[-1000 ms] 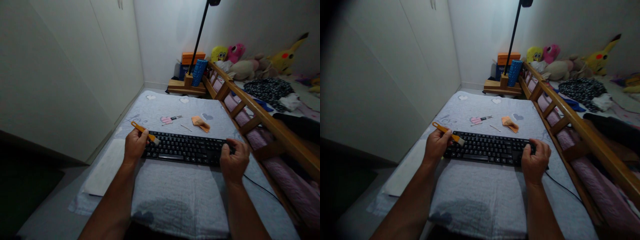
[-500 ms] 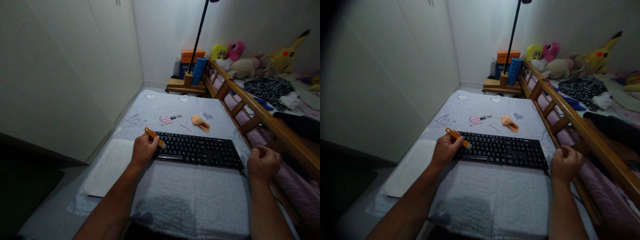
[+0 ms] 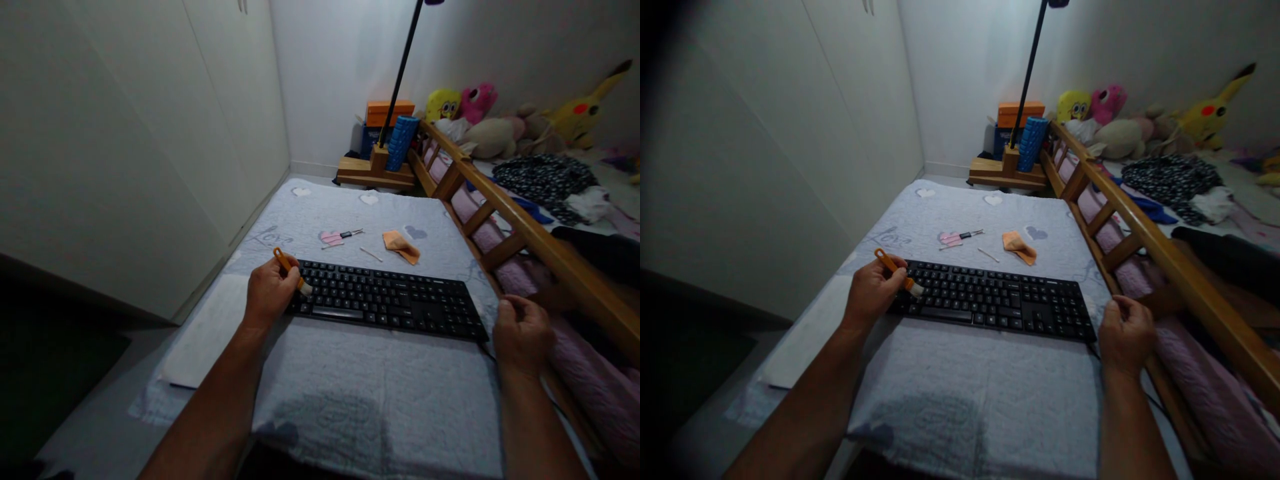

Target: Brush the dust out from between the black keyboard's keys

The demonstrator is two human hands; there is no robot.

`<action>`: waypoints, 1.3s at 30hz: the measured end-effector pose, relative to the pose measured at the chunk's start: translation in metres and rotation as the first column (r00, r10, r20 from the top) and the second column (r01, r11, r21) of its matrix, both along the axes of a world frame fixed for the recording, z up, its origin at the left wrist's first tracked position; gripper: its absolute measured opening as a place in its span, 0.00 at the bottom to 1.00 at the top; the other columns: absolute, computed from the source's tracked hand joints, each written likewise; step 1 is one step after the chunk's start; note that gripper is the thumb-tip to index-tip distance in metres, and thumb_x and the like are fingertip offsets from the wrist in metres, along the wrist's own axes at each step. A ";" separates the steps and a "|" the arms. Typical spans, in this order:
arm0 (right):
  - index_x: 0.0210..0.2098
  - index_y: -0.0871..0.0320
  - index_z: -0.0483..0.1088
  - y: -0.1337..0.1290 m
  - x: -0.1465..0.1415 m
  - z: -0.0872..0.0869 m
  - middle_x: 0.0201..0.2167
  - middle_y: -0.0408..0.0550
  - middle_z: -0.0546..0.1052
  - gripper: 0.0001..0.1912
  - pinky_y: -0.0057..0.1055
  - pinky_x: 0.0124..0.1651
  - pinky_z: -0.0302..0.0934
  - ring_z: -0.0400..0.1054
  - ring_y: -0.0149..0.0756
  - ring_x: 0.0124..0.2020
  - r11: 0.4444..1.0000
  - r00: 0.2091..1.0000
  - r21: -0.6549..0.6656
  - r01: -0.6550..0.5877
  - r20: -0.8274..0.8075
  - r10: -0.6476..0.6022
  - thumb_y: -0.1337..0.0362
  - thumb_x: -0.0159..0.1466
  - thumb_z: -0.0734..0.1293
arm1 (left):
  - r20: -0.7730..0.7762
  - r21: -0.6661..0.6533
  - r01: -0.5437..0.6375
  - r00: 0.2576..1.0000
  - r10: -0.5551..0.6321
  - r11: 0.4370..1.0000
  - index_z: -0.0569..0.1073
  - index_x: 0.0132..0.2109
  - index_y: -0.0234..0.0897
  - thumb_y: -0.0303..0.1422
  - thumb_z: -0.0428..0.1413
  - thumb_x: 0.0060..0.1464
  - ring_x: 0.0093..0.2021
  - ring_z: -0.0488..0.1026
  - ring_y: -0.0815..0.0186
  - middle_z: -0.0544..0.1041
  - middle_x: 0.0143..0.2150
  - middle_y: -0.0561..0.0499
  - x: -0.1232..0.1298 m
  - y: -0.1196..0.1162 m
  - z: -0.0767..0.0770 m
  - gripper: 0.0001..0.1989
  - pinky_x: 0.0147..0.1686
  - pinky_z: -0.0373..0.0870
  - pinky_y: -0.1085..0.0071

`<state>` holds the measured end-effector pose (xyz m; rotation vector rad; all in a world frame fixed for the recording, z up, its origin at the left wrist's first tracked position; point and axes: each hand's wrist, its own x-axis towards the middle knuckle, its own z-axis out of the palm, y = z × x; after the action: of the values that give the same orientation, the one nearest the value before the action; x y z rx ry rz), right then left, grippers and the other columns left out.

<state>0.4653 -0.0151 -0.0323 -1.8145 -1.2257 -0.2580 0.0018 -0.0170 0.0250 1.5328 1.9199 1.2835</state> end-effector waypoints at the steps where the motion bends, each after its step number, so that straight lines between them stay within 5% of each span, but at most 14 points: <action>1: 0.30 0.53 0.69 0.000 -0.001 0.000 0.30 0.55 0.74 0.07 0.44 0.40 0.61 0.70 0.50 0.35 1.000 1.000 -0.013 -0.004 -0.003 0.004 0.57 0.54 0.65 | -0.006 -0.017 -0.015 1.000 0.015 1.000 0.78 0.35 0.39 0.36 0.57 0.50 0.29 0.77 0.61 0.79 0.28 0.50 -0.002 0.000 0.000 0.07 0.33 0.70 0.68; 11: 0.33 0.60 0.74 -0.005 -0.017 0.003 0.35 0.57 0.78 0.20 0.43 0.48 0.63 0.71 0.50 0.41 0.992 0.993 -0.123 -0.002 -0.114 -0.013 0.51 0.58 0.59 | -0.100 -0.158 -0.126 0.989 0.111 0.979 0.78 0.39 0.38 0.38 0.54 0.50 0.35 0.79 0.58 0.81 0.32 0.48 -0.028 0.006 -0.001 0.13 0.38 0.72 0.67; 19: 0.35 0.58 0.77 -0.006 -0.019 0.003 0.28 0.50 0.78 0.21 0.37 0.39 0.62 0.72 0.45 0.34 0.969 0.968 -0.246 -0.033 -0.250 -0.030 0.51 0.60 0.59 | -0.182 -0.007 -0.298 0.939 0.292 0.955 0.80 0.38 0.38 0.37 0.54 0.50 0.34 0.79 0.58 0.79 0.29 0.50 -0.025 0.002 0.004 0.12 0.41 0.73 0.65; 24: 0.34 0.58 0.77 -0.006 -0.018 0.003 0.26 0.49 0.77 0.19 0.36 0.37 0.61 0.71 0.44 0.32 0.964 0.963 -0.262 -0.046 -0.269 -0.027 0.51 0.60 0.60 | 0.157 0.029 -0.044 0.987 0.039 0.999 0.78 0.39 0.36 0.42 0.58 0.51 0.32 0.79 0.60 0.80 0.31 0.49 -0.020 0.004 -0.004 0.14 0.37 0.76 0.66; 27: 0.33 0.58 0.77 -0.007 -0.018 0.004 0.25 0.49 0.77 0.19 0.36 0.37 0.61 0.71 0.44 0.31 0.963 0.970 -0.265 -0.040 -0.241 -0.026 0.52 0.59 0.60 | 0.216 0.000 0.067 0.974 -0.065 0.998 0.77 0.38 0.36 0.43 0.60 0.50 0.32 0.79 0.61 0.80 0.32 0.49 -0.018 0.005 -0.008 0.15 0.35 0.76 0.67; 33: 0.31 0.57 0.76 -0.006 -0.019 0.006 0.24 0.49 0.76 0.19 0.36 0.37 0.60 0.70 0.44 0.30 0.963 0.975 -0.269 -0.033 -0.221 -0.028 0.52 0.58 0.59 | -0.053 -0.037 -0.028 0.998 0.026 0.999 0.78 0.38 0.38 0.40 0.55 0.52 0.31 0.78 0.61 0.81 0.31 0.50 -0.017 0.002 -0.003 0.12 0.35 0.72 0.68; 39: 0.30 0.57 0.76 -0.005 -0.018 0.005 0.25 0.48 0.76 0.19 0.36 0.37 0.59 0.69 0.43 0.30 0.963 0.978 -0.267 -0.027 -0.205 -0.030 0.51 0.57 0.60 | -0.308 -0.038 -0.203 0.934 0.182 0.978 0.79 0.39 0.39 0.38 0.52 0.53 0.34 0.79 0.57 0.81 0.31 0.48 -0.020 0.001 0.004 0.13 0.40 0.71 0.65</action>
<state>0.4472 -0.0201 -0.0273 -2.0160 -1.1534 0.1021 -0.0179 -0.0158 0.0286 1.6162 2.3325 1.0906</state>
